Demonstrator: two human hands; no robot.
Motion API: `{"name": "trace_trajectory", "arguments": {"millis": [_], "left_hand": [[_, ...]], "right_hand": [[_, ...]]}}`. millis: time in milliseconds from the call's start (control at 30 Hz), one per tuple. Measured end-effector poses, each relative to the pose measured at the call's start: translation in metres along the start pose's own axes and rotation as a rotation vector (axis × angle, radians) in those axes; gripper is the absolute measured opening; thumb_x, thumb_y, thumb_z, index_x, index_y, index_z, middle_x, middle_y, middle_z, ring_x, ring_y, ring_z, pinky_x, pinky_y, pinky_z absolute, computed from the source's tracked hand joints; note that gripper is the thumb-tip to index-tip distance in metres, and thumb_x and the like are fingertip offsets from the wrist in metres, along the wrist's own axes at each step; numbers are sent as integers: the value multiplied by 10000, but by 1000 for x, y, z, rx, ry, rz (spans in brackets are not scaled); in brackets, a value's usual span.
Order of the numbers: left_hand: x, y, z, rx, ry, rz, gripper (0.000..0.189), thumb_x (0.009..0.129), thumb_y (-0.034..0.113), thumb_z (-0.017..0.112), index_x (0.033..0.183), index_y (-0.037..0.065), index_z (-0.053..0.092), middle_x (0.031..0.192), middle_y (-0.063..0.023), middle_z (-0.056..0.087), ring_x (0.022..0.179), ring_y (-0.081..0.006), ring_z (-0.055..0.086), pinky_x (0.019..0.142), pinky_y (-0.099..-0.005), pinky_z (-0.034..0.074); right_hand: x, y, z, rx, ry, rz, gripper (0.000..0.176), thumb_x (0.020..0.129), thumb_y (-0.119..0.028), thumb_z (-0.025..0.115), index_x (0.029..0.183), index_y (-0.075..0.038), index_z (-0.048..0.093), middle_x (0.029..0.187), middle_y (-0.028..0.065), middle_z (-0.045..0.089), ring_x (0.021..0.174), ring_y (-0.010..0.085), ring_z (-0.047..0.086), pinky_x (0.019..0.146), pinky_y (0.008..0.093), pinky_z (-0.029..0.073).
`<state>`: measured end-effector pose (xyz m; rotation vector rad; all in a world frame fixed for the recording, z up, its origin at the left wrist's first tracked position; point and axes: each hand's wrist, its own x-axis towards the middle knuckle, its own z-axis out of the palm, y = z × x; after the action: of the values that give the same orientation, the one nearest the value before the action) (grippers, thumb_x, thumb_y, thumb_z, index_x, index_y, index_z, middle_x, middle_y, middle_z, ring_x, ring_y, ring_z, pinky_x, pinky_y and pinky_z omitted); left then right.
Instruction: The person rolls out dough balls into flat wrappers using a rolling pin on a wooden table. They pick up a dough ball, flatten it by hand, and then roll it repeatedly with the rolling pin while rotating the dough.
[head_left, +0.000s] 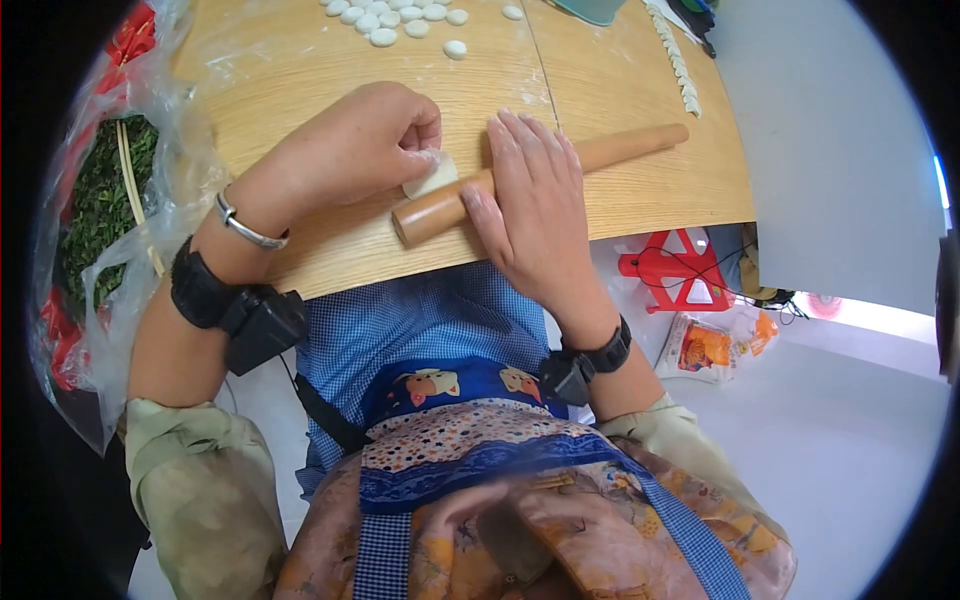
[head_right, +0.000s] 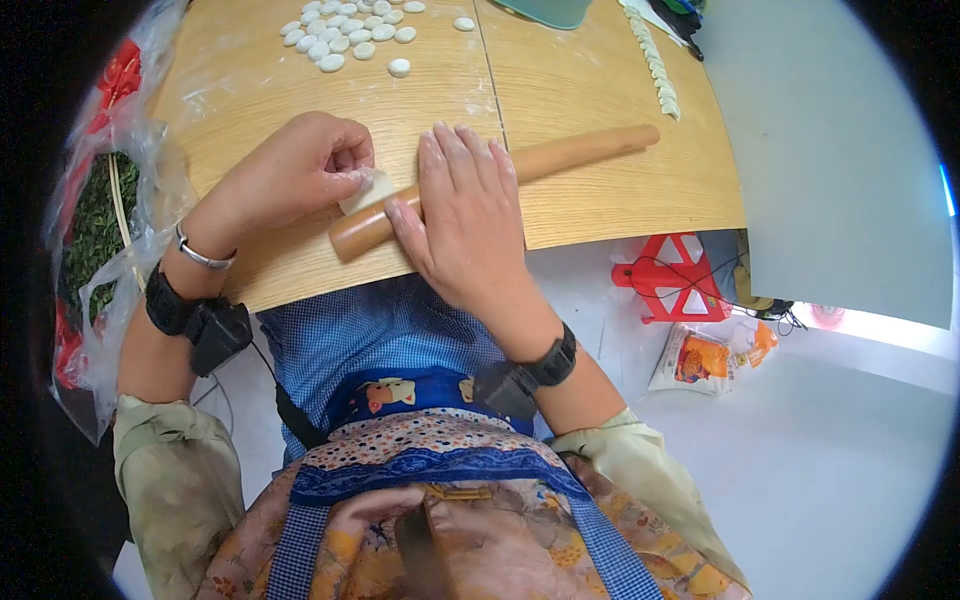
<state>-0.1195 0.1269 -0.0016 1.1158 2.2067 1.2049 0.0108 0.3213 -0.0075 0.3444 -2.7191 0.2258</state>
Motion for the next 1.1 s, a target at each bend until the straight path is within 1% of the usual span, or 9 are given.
{"name": "trace_trajectory", "arguments": {"millis": [233, 333, 500, 567, 733, 833, 1000, 1067, 1100], "left_hand": [[4, -2, -7, -16, -26, 36, 168, 906, 128, 685, 876, -32, 642, 678, -65, 587, 645, -124, 528, 606, -300, 454], [0, 1, -4, -2, -18, 26, 170, 908, 127, 686, 875, -32, 637, 678, -66, 577, 643, -125, 523, 608, -299, 452], [0, -1, 2, 15, 15, 36, 145, 902, 112, 678, 889, -26, 636, 688, -44, 578, 643, -115, 530, 606, -297, 453], [-1, -1, 1, -93, 0, 24, 130, 897, 101, 671, 900, -24, 637, 698, -21, 589, 651, -97, 545, 592, -278, 454], [0, 1, -1, -143, -55, -26, 138, 912, 105, 660, 915, -33, 644, 695, -2, 589, 622, -77, 553, 548, -256, 443], [-1, 7, 1, -165, -49, -76, 164, 938, 120, 637, 895, -38, 651, 676, -6, 585, 596, -74, 550, 525, -258, 437], [0, 10, -6, -120, -69, -126, 249, 980, 164, 593, 859, -42, 665, 650, -37, 586, 572, -95, 546, 533, -280, 445], [3, 2, -5, 17, -29, 1, 271, 985, 185, 586, 870, -44, 673, 656, -61, 596, 576, -124, 545, 560, -296, 455], [4, -1, -4, 18, -30, 1, 271, 985, 185, 586, 870, -44, 673, 656, -61, 596, 576, -124, 545, 560, -296, 455]], "right_hand": [[33, 9, 18, -26, 33, -25, 596, 994, -381, 567, 1359, 90, 550, 1387, 258, 582, 1327, 434, 510, 1148, 555, 345], [25, 5, 11, -23, 13, -23, 594, 1006, -379, 546, 1373, 88, 549, 1400, 267, 575, 1346, 441, 496, 1160, 558, 332], [-10, -1, -6, 6, -60, 22, 672, 986, -404, 572, 1450, 73, 480, 1469, 263, 510, 1404, 431, 437, 1213, 561, 246], [-20, -3, -13, 2, -73, 22, 688, 978, -406, 580, 1462, 69, 466, 1478, 258, 500, 1410, 428, 430, 1218, 560, 234], [-30, -3, -18, 0, -108, 34, 705, 968, -403, 590, 1476, 66, 452, 1484, 254, 491, 1418, 426, 421, 1224, 557, 221], [-20, -2, -14, 16, -80, 24, 689, 969, -400, 589, 1460, 68, 468, 1481, 256, 496, 1414, 426, 424, 1221, 557, 225], [16, 8, 6, -8, -26, -46, 644, 987, -417, 569, 1387, 85, 527, 1417, 265, 559, 1373, 437, 470, 1179, 564, 298], [29, 11, 15, -3, 6, -47, 646, 996, -425, 557, 1384, 91, 528, 1405, 266, 568, 1363, 441, 479, 1172, 566, 308], [33, 11, 18, 0, 38, -48, 650, 1005, -434, 546, 1380, 96, 528, 1394, 267, 576, 1353, 445, 488, 1164, 567, 318]]}}
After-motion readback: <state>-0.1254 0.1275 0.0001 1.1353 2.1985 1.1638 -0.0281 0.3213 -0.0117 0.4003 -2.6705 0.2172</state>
